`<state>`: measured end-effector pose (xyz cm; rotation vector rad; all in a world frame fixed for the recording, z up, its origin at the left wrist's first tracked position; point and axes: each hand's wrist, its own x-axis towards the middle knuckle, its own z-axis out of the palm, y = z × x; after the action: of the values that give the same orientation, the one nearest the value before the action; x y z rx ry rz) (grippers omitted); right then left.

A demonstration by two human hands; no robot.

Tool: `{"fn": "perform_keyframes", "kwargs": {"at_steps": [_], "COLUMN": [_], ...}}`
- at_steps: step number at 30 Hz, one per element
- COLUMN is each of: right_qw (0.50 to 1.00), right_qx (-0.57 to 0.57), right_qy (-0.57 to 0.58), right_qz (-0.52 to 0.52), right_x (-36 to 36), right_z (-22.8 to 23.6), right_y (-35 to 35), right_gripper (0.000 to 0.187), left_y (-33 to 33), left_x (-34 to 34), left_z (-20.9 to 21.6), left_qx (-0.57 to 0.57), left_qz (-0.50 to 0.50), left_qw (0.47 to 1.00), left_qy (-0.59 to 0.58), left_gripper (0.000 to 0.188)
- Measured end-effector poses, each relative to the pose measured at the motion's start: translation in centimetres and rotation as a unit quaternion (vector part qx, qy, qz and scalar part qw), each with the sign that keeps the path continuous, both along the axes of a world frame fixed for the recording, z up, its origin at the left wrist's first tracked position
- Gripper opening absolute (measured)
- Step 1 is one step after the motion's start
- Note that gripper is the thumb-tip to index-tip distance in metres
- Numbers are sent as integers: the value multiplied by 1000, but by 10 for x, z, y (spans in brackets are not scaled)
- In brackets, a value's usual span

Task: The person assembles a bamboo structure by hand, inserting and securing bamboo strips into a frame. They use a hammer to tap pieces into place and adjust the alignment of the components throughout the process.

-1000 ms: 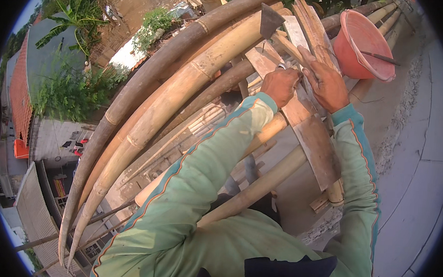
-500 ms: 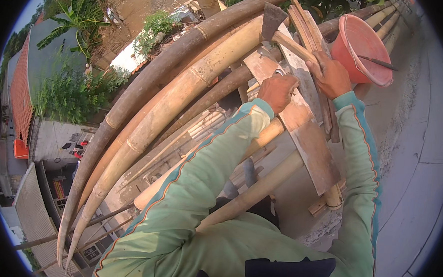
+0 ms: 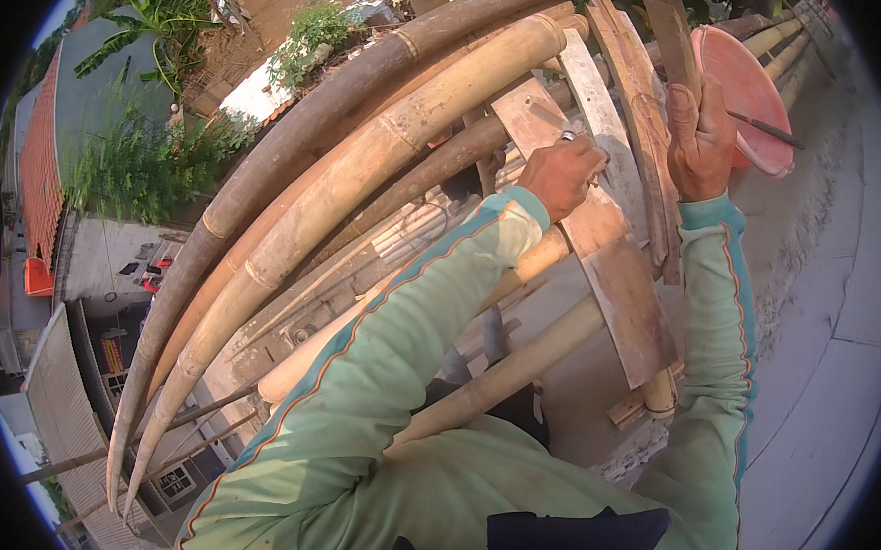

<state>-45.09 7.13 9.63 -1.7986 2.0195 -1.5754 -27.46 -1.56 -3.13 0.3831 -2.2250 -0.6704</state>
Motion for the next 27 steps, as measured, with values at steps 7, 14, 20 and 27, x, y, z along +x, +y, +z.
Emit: {"fn": "perform_keyframes", "kwargs": {"at_steps": [7,14,20,27], "right_qw": [930,874,998,930], "right_qx": [221,334,36,249], "right_qy": [290,345,33,265], "right_qz": [-40,-74,-40,-52], "right_x": [-12,-18,-16,-5], "right_z": [-18,-48,-34,-27], "right_y": [-19,-9,1,-15], "right_gripper": [35,39,36,47], "left_y": [3,2,2,1], "left_x": [-2,-6,-2,2], "left_z": [-1,0,-2,-2], "left_qx": [-44,-51,-39,-54], "left_qz": [-5,-17,-21,-11], "left_qw": [999,998,999,998], "left_qy": [4,-20,19,15], "left_gripper": [16,19,21,17]}}
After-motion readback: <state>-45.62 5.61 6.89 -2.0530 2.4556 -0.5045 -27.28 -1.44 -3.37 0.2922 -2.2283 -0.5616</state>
